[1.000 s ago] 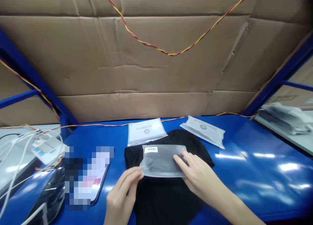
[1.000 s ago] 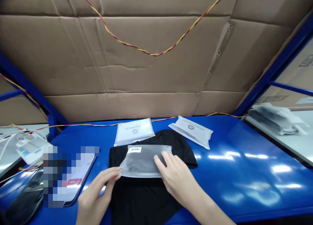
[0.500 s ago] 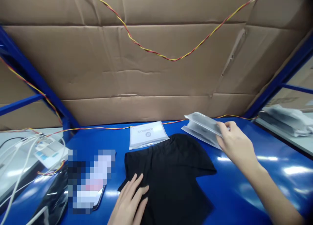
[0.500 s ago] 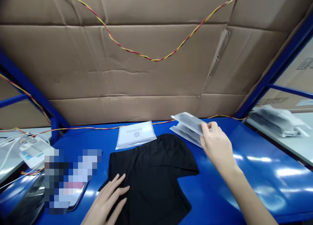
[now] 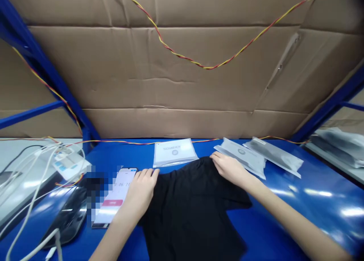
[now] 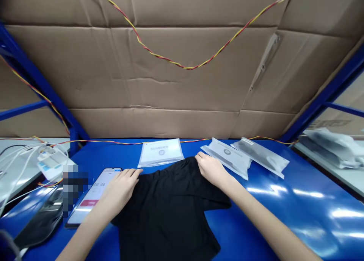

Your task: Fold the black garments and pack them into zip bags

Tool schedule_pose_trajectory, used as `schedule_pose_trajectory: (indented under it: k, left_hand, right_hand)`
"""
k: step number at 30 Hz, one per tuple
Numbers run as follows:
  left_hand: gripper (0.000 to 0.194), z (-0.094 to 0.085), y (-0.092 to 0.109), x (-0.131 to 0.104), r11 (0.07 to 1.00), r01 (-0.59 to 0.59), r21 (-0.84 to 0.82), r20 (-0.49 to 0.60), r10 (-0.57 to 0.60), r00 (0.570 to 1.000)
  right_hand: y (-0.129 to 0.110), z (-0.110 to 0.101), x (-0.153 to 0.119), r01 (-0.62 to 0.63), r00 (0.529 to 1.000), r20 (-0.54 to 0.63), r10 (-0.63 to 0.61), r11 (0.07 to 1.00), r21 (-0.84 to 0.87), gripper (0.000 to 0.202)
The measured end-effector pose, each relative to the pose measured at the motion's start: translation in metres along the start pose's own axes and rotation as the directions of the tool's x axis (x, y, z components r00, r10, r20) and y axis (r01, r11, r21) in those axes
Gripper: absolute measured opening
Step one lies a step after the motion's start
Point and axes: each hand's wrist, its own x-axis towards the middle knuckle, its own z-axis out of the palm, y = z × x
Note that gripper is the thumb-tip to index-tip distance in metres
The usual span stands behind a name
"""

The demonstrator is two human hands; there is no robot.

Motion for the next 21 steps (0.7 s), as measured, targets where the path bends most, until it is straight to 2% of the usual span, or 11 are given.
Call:
schedule_pose_trajectory:
  k: [2,6,9,12,15,17,19,20,21]
  left_hand:
    - [0.042,-0.002,0.0,0.003,0.999,0.012,0.044,0.038,-0.014,0.999]
    - [0.042,-0.002,0.0,-0.001,0.998,0.019,0.061,0.029,-0.021,0.999]
    - [0.044,-0.004,-0.003,0.0,0.996,0.038,0.075,-0.004,-0.038,0.999]
    - [0.046,-0.014,-0.008,0.008,0.994,0.055,0.093,-0.089,-0.047,0.995]
    - [0.038,-0.033,-0.013,0.014,0.995,0.061,0.078,-0.209,-0.044,0.977]
    - [0.031,-0.045,-0.016,0.007,0.997,0.069,0.032,-0.282,-0.057,0.958]
    - [0.026,-0.051,-0.018,-0.014,0.997,0.046,-0.056,-0.342,-0.062,0.938]
    - [0.025,-0.05,-0.019,-0.03,0.994,0.01,-0.108,-0.363,-0.049,0.93]
    - [0.024,-0.046,-0.02,-0.048,0.986,-0.033,-0.162,-0.341,-0.025,0.94]
  right_hand:
    - [0.003,0.011,0.013,-0.032,0.999,0.019,0.032,0.999,-0.011,0.023]
    - [0.008,0.023,0.02,-0.091,0.995,0.031,0.091,0.996,0.005,0.018]
    - [0.012,0.016,0.013,-0.097,0.995,0.023,0.096,0.994,0.055,0.016]
    - [0.021,-0.002,0.0,-0.1,0.995,0.005,0.1,0.986,0.132,0.016]
    - [0.029,-0.03,-0.021,-0.116,0.992,-0.01,0.122,0.962,0.247,0.015]
    - [0.031,-0.049,-0.045,-0.103,0.991,-0.034,0.129,0.901,0.421,0.017]
    - [0.029,-0.063,-0.078,-0.124,0.988,-0.011,0.155,0.833,0.54,0.017]
    - [0.026,-0.067,-0.097,-0.152,0.984,0.005,0.179,0.825,0.544,0.015]
    - [0.024,-0.068,-0.117,-0.161,0.982,0.001,0.189,0.832,0.53,0.014]
